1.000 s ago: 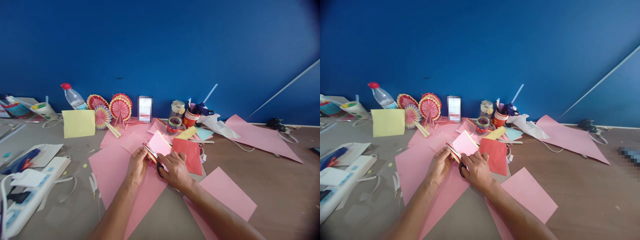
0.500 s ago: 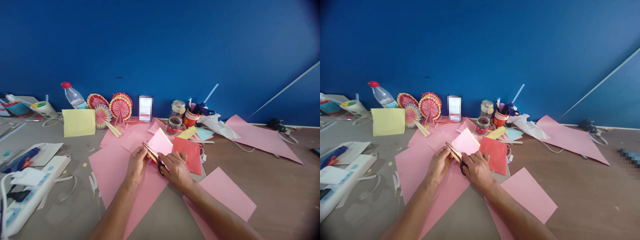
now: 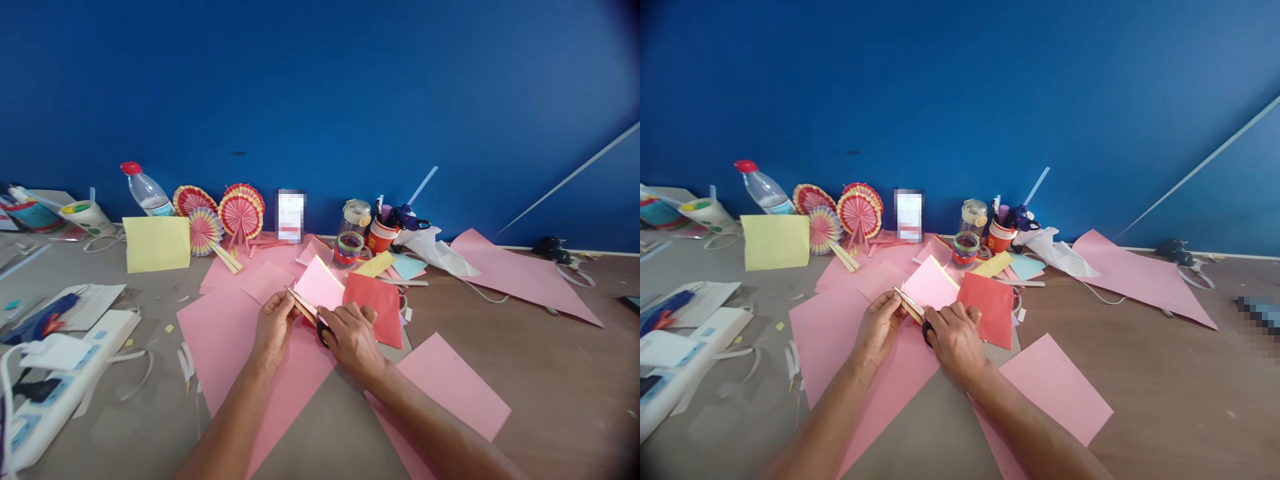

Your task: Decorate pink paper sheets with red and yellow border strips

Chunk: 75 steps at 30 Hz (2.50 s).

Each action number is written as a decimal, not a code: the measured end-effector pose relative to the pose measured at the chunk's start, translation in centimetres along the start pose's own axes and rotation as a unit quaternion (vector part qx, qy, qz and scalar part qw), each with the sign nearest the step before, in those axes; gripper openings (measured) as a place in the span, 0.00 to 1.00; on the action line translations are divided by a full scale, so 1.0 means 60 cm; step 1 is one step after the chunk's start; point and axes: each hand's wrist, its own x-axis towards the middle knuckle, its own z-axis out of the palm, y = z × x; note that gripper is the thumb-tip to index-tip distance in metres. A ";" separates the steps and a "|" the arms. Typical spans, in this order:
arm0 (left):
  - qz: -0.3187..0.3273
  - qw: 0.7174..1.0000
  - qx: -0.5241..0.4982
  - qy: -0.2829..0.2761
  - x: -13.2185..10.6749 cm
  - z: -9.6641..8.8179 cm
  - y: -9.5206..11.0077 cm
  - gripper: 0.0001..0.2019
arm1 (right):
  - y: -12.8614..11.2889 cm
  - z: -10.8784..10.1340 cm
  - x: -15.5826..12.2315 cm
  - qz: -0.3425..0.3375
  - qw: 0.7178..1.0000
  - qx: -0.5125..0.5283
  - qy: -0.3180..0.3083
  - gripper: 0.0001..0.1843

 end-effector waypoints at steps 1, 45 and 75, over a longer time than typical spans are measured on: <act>0.001 1.000 0.003 0.003 0.000 0.000 0.000 0.13 | 0.000 0.001 -0.001 0.002 1.000 0.002 -0.002 0.14; 0.229 0.909 0.310 -0.156 -0.048 0.042 0.200 0.20 | 0.078 -0.108 0.044 0.189 0.838 0.497 0.121 0.20; 0.109 0.866 0.425 -0.240 0.038 0.040 0.016 0.26 | 0.067 -0.076 -0.008 0.217 0.835 0.465 -0.198 0.10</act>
